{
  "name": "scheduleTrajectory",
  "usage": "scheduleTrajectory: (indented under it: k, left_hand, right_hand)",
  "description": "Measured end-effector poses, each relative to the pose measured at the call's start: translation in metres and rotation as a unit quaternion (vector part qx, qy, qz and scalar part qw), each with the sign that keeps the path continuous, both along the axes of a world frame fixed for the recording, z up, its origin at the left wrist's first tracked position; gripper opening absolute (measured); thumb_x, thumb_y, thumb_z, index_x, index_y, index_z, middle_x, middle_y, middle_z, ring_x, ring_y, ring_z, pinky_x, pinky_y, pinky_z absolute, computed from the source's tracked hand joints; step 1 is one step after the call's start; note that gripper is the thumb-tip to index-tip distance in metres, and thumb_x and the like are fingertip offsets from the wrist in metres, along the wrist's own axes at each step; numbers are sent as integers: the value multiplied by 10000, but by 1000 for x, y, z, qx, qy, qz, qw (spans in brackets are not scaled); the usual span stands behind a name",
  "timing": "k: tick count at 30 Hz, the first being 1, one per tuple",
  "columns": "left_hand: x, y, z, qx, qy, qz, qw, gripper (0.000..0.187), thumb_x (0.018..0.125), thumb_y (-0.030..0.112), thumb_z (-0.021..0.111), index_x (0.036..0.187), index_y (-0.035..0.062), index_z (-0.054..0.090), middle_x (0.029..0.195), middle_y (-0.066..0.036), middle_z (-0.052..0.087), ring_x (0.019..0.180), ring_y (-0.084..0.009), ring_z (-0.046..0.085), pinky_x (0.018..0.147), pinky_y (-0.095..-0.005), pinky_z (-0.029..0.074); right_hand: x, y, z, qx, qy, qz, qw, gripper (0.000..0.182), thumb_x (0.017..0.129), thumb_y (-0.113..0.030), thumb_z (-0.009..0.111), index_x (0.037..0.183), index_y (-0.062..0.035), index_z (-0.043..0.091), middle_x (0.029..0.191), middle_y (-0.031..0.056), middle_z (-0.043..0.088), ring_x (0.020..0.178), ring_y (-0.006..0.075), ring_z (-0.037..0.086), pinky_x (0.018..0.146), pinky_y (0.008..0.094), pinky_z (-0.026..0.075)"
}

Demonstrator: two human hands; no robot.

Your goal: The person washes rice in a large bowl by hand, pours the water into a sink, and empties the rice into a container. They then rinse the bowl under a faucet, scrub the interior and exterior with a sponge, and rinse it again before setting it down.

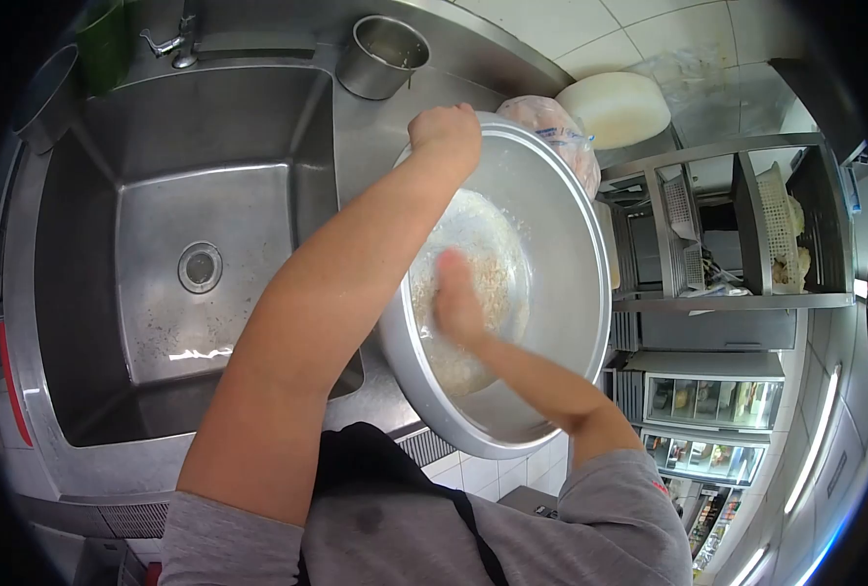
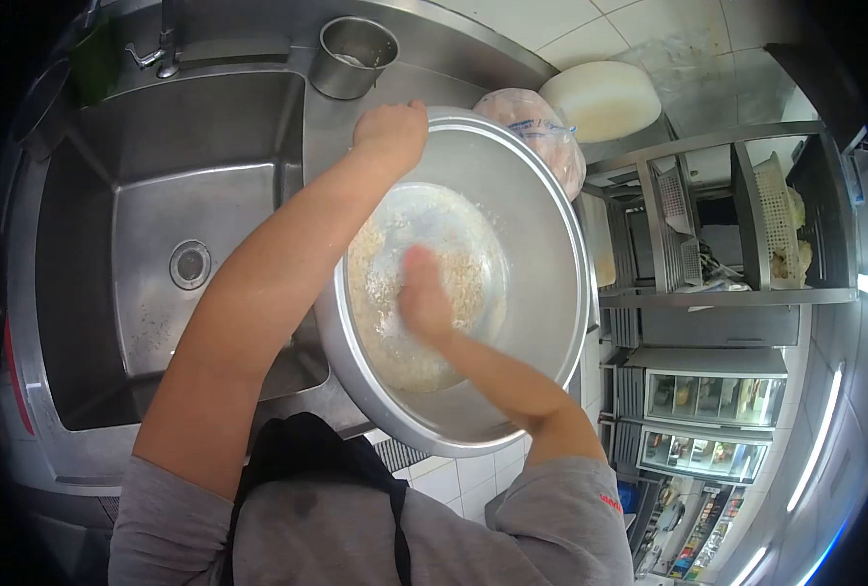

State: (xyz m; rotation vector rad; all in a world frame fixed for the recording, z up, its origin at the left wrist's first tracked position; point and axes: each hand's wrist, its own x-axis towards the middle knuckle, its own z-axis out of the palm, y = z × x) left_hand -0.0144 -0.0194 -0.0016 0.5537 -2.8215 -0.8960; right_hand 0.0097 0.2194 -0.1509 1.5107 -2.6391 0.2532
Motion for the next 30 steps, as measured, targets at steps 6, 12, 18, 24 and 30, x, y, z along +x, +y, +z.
scheduleTrajectory:
  k: [6,12,18,24,30]
  left_hand:
    - [2,1,-2,-10,9,6,1000,247,751,40,471,994,4,494,918,-157,602,857,-288,591,701,-375,476]
    - [1,3,0,-9,13,-2,1000,242,751,42,469,989,7,499,905,-166,603,850,-289,594,696,-379,479]
    - [3,4,0,1,16,-3,1000,237,751,41,471,983,9,504,906,-171,602,856,-289,592,699,-376,478]
    - [-1,4,-4,-13,36,4,999,223,753,33,465,971,9,505,904,-172,602,855,-292,592,703,-378,476]
    - [1,3,-3,-19,27,5,999,230,757,38,460,982,7,498,902,-166,605,850,-293,592,691,-376,479]
  right_hand:
    - [-54,-20,3,42,57,-29,997,470,818,-88,344,1267,30,270,1289,197,321,1225,318,261,1029,369,186]
    - [-27,9,8,46,0,-49,998,437,871,-187,309,1254,23,302,1311,183,296,1227,322,251,1026,379,182]
    - [-50,-34,10,22,-44,-158,986,443,870,-194,315,1253,27,312,1305,195,301,1232,322,245,1025,388,176]
    - [7,10,15,69,-50,112,990,428,867,-171,315,1239,41,321,1298,194,312,1211,344,270,1014,410,198]
    - [12,-9,12,70,30,46,996,425,848,-117,331,1245,33,312,1300,201,303,1197,362,287,995,419,232]
